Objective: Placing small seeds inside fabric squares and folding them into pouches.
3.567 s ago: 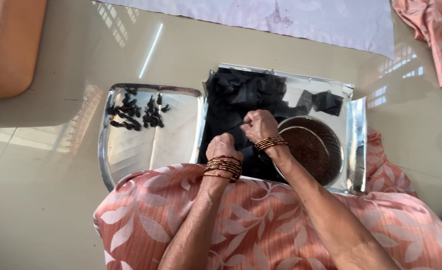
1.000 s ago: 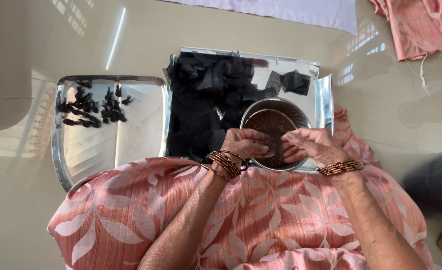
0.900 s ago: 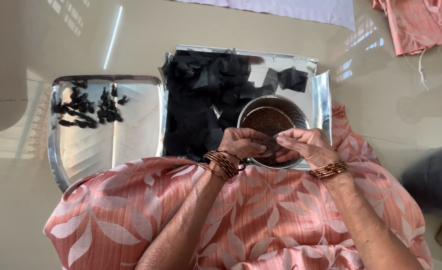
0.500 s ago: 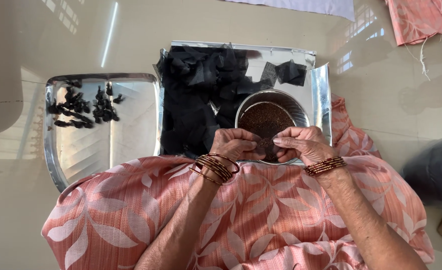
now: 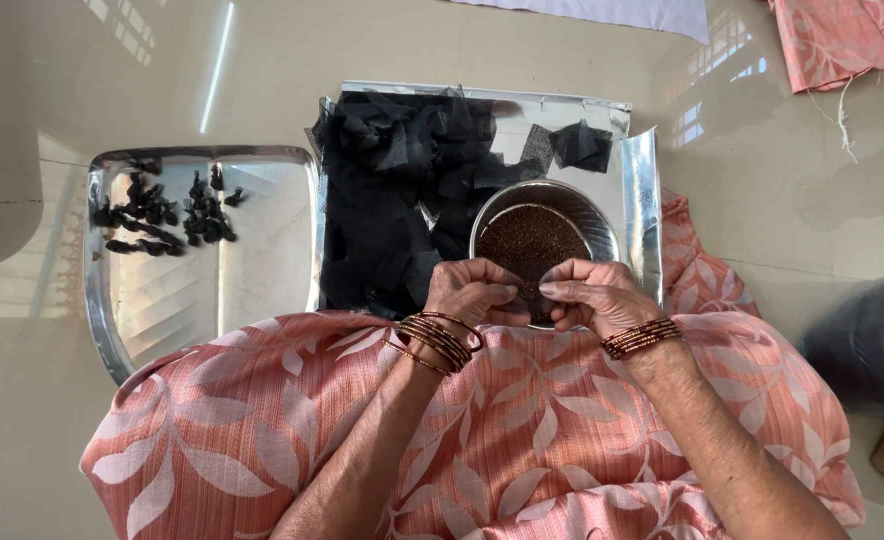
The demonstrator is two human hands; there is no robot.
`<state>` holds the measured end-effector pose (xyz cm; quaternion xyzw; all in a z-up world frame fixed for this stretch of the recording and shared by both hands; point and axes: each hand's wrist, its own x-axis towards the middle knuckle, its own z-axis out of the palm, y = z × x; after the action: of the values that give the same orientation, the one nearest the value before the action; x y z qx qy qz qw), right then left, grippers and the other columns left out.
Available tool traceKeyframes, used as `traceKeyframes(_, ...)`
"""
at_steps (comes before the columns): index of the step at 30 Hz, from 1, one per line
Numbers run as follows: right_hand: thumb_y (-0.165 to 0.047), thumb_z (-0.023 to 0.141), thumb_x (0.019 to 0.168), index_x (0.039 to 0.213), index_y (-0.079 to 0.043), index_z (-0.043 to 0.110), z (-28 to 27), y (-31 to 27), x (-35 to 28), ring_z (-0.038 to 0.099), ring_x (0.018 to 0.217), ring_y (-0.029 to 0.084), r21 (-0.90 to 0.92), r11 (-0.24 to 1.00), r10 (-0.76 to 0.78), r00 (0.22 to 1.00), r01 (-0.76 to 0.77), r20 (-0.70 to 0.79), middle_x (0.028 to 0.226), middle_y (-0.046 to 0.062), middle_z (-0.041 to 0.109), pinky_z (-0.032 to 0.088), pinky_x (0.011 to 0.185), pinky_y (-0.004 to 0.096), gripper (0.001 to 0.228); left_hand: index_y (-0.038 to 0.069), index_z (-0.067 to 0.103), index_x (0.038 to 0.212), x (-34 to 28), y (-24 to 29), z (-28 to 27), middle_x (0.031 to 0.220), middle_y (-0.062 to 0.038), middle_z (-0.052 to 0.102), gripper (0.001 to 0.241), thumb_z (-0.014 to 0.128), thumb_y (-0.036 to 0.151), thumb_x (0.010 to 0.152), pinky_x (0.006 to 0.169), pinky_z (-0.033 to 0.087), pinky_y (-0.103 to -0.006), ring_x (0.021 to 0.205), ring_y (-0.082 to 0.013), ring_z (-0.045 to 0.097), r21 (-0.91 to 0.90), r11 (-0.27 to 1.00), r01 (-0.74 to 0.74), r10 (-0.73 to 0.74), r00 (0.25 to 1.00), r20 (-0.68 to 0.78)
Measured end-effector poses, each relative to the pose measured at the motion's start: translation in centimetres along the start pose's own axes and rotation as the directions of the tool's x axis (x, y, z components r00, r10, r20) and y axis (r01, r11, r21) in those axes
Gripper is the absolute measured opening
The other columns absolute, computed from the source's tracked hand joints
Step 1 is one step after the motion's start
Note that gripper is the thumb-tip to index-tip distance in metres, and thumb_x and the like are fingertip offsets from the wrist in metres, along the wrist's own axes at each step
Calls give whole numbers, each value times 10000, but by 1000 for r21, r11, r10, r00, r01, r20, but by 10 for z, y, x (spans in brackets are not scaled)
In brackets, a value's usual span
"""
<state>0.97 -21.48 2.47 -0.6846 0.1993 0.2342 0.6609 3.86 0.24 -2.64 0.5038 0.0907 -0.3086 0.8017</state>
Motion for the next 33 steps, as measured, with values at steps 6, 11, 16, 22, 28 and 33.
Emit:
traceKeyframes(6, -105, 736, 891, 1050, -18, 687, -18, 21, 7, 680, 590, 82, 302, 950, 50, 994, -77, 96, 793, 54, 715, 582, 551, 186, 187, -74, 712, 911, -9, 4, 4, 823, -169, 737, 67, 680, -99, 858, 613, 693, -369, 668, -279, 764, -213, 975, 70, -60, 997, 51)
traceKeyframes(11, -59, 695, 888, 1108, 28, 702, -34, 46, 18, 738, 686, 130, 419, 902, 41, 989, -98, 144, 894, 130, 762, 630, 639, 215, 237, -85, 729, 964, -13, 10, 3, 855, -194, 757, 106, 674, -103, 875, 680, 677, -341, 716, -266, 769, -293, 952, 89, -65, 994, 89)
traceKeyframes(16, -12, 686, 879, 1140, 75, 695, -35, 45, 12, 775, 837, 216, 438, 897, -8, 989, -59, 148, 985, 177, 767, 654, 791, 309, 275, -105, 740, 1010, -16, 14, 2, 893, -225, 773, 183, 635, -97, 860, 763, 681, -341, 778, -274, 790, -284, 955, 79, -51, 993, 105)
traceKeyframes(22, -10, 709, 860, 1165, 74, 695, -7, 14, -12, 784, 901, 264, 285, 958, -46, 996, 24, 71, 1013, 202, 775, 647, 866, 370, 316, -88, 750, 997, -11, 8, 6, 865, -214, 772, 169, 728, -99, 830, 727, 677, -320, 754, -252, 780, -199, 980, 12, -3, 999, 45)
traceKeyframes(28, -33, 753, 857, 1159, 50, 722, 11, 1, -20, 788, 918, 213, -32, 980, -199, 980, 199, -5, 1010, 180, 792, 652, 863, 322, 315, -80, 751, 905, -6, 4, 3, 810, -189, 768, 83, 778, -18, 857, 640, 672, -301, 684, -224, 769, -160, 987, -27, 25, 1000, -13)
traceKeyframes(33, -142, 759, 934, 1096, -23, 793, 5, 11, -11, 805, 876, 193, -267, 931, -278, 957, 248, -83, 963, 127, 818, 684, 827, 298, 204, -65, 744, 882, -3, -2, 1, 792, -179, 764, 74, 778, -6, 853, 611, 670, -299, 665, -217, 766, -115, 992, -57, 55, 998, -20)
